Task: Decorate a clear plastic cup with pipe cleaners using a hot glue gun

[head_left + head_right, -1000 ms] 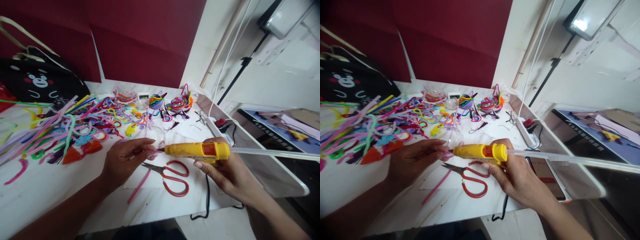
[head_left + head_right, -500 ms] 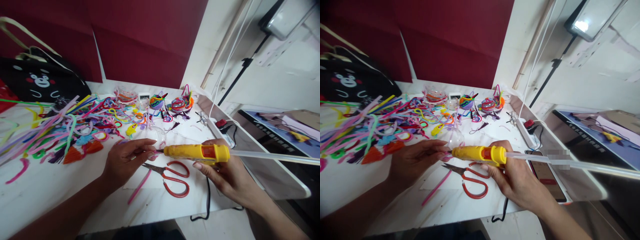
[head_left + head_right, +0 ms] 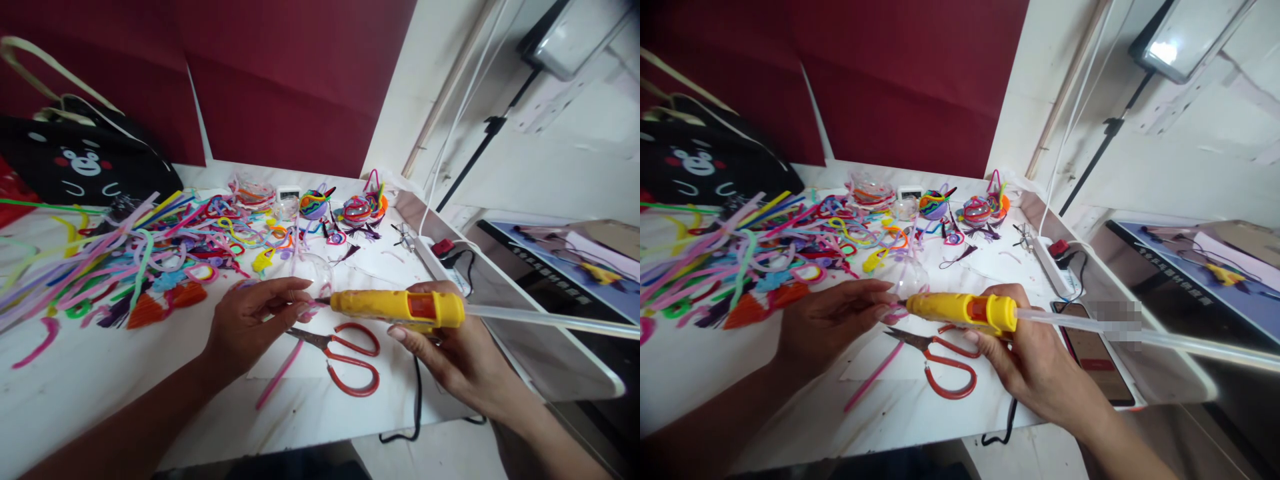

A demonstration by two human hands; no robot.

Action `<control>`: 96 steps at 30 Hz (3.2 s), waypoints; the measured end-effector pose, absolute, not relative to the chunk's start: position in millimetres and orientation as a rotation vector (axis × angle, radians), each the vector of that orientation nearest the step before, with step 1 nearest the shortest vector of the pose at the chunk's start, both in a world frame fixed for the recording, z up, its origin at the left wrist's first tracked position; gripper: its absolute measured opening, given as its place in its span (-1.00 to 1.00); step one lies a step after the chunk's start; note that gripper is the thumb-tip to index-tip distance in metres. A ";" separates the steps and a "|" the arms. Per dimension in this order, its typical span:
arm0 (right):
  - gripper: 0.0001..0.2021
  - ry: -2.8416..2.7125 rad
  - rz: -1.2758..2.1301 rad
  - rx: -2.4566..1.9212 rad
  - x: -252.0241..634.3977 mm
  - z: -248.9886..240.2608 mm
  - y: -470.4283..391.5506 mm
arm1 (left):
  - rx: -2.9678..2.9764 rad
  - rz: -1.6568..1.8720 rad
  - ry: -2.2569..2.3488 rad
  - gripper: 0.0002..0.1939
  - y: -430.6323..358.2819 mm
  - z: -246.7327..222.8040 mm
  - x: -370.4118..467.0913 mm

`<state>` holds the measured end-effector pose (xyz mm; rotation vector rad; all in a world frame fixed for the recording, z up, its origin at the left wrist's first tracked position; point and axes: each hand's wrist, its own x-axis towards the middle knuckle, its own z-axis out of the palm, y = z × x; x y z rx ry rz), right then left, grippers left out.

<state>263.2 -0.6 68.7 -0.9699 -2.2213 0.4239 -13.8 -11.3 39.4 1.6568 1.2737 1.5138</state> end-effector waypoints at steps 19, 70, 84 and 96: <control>-0.82 -2.189 0.435 -0.940 265.8 65.8 0.5 | 1.502 1.560 1.183 -0.76 -10.5 39.2 -10.1; -0.82 -1.818 0.906 -1.035 162.1 58.4 32.0 | 1.147 1.488 1.116 -0.64 2.5 38.3 -10.5; -0.82 -1.679 1.039 -1.012 152.3 50.5 35.9 | 1.139 1.469 1.108 -0.62 3.0 32.9 -12.2; -0.82 -1.600 1.046 -1.008 146.5 32.6 38.5 | 1.016 1.491 1.124 -0.31 3.2 37.6 -5.3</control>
